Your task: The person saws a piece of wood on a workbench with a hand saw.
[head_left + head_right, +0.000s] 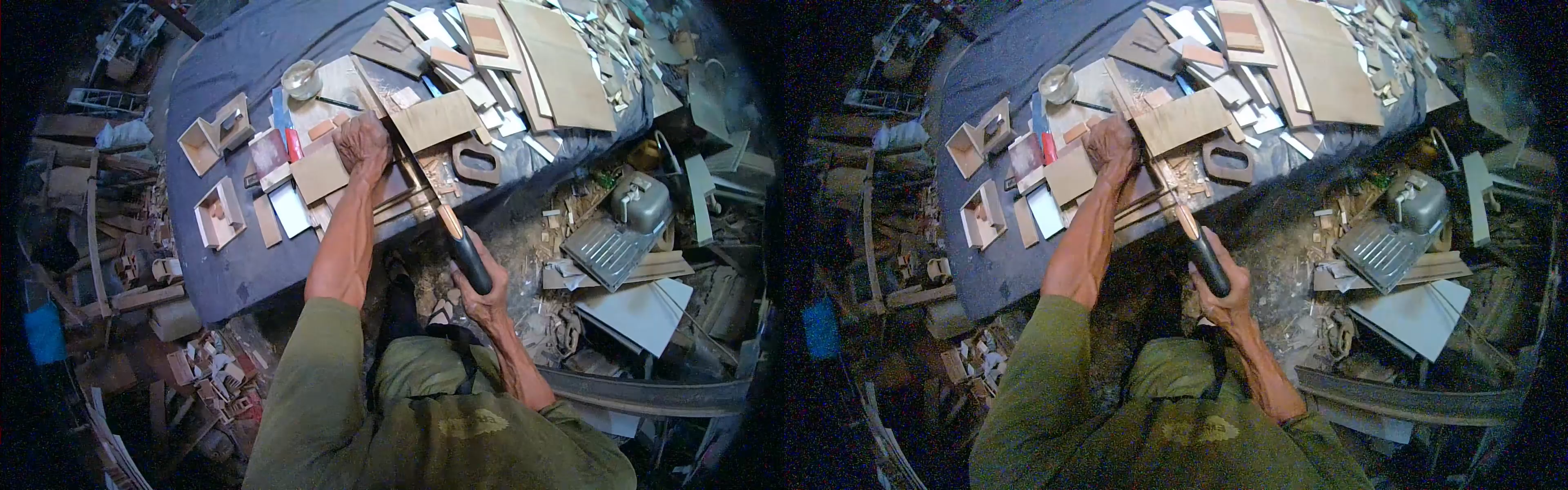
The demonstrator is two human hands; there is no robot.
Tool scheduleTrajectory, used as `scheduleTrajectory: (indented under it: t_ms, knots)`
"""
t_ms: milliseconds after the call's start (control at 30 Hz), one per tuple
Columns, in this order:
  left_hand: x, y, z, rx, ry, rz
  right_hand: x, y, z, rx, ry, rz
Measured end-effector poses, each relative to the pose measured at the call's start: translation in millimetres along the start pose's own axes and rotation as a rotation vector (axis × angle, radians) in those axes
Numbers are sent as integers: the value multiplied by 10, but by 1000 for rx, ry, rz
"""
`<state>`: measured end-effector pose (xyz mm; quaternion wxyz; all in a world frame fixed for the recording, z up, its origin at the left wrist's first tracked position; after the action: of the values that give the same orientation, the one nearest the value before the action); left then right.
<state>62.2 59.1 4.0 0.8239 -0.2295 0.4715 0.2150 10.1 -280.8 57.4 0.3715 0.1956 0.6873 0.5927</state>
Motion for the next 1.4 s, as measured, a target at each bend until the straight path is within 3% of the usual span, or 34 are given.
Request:
scheduleTrajectory:
  t_ms: [167,367,467,533,567,600,800,900,1000,1167,1333,1400]
  knots:
    - [-187,-89,-38,86,-112,-59,33,16,55,-122,-43,31]
    - [-130,-63,-39,43,-110,-84,-162,175,-302,-42,-4,2]
    - [-110,-178,25,123,146,-82,-311,154,-697,33,3,-10]
    - [-47,-126,-24,43,119,-92,-309,325,-740,147,18,18]
    - [32,-80,-5,2,93,-98,-300,330,-702,101,0,27]
    - [-87,-129,-78,65,-143,-67,-286,292,-705,61,-18,36]
    - [-85,-56,-15,-74,79,-77,-255,45,-667,-12,-40,-67]
    - [36,-18,33,-110,148,-53,-262,-112,-703,66,34,-68]
    - [-12,-34,-15,-32,-23,-44,-399,72,-818,-40,-13,-85]
    - [-170,-105,20,-99,105,-20,-686,298,-1155,87,21,-112]
    - [-168,-122,5,-73,26,36,-555,486,-762,34,4,-45]
    - [-173,-133,-23,-40,4,38,-337,501,-273,-109,-53,-80]
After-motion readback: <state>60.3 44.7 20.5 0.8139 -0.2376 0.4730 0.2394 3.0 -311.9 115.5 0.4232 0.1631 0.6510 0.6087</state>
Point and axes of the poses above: each hand's wrist, its own z-axis towards the middle knuckle, its own x-axis out of the palm, y = z × x, the point moved 6 cm from there along z, towards the middle knuckle, and after that the axes turned 8 degrees about y, right-handed, at the moved point
